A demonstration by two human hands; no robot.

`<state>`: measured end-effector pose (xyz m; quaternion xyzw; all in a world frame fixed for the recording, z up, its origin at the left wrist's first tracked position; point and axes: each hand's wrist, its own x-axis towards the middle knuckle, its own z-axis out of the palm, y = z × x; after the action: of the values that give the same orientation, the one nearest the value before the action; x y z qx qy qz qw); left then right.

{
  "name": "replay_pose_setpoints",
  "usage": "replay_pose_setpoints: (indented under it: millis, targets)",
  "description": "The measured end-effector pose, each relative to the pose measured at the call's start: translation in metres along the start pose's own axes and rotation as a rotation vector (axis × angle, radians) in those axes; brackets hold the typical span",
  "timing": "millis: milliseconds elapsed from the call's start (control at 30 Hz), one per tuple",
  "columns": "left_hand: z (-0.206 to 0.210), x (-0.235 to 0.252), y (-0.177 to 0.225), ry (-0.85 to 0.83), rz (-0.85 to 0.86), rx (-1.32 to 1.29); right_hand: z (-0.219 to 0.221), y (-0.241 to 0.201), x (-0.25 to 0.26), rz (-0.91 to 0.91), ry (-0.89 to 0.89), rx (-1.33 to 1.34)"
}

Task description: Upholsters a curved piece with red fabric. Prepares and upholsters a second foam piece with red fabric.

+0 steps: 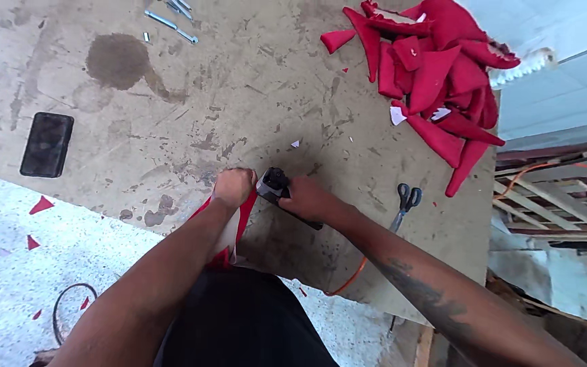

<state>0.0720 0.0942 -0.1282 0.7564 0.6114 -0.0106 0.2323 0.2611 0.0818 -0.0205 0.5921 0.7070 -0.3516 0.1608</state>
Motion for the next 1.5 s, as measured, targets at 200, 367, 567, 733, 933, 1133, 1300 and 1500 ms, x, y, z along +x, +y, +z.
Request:
replay_pose_setpoints:
  millis: [200,367,567,733,933,1133,1300,1500]
  targets:
    - [-0.005,-0.004,0.002,-0.029,0.013,-0.011,0.006,-0.014,-0.020,-0.005,-0.042,0.011]
    - [-0.014,0.026,-0.019,-0.108,-0.077,-0.636,0.001,0.014,-0.062,0.227,0.215,0.192]
    - [-0.049,0.057,-0.021,-0.301,-0.182,-1.238,0.066,0.057,-0.047,0.371,0.566,0.341]
    - [-0.049,0.067,-0.019,-0.373,-0.238,-1.261,0.065,-0.023,0.017,0.196,0.816,0.999]
    - [-0.107,0.008,-0.029,-0.566,-0.259,-1.020,0.080,-0.069,0.112,0.057,0.854,1.326]
    - [-0.155,-0.020,-0.038,-0.612,0.052,-0.196,0.080,-0.077,0.101,-0.006,0.839,1.340]
    - [-0.149,-0.025,-0.015,-0.418,-0.073,-0.012,0.094,-0.081,0.111,-0.044,0.854,1.332]
    - [-0.096,-0.022,-0.027,-0.328,-0.183,-0.292,0.099,-0.072,0.077,-0.150,0.824,1.448]
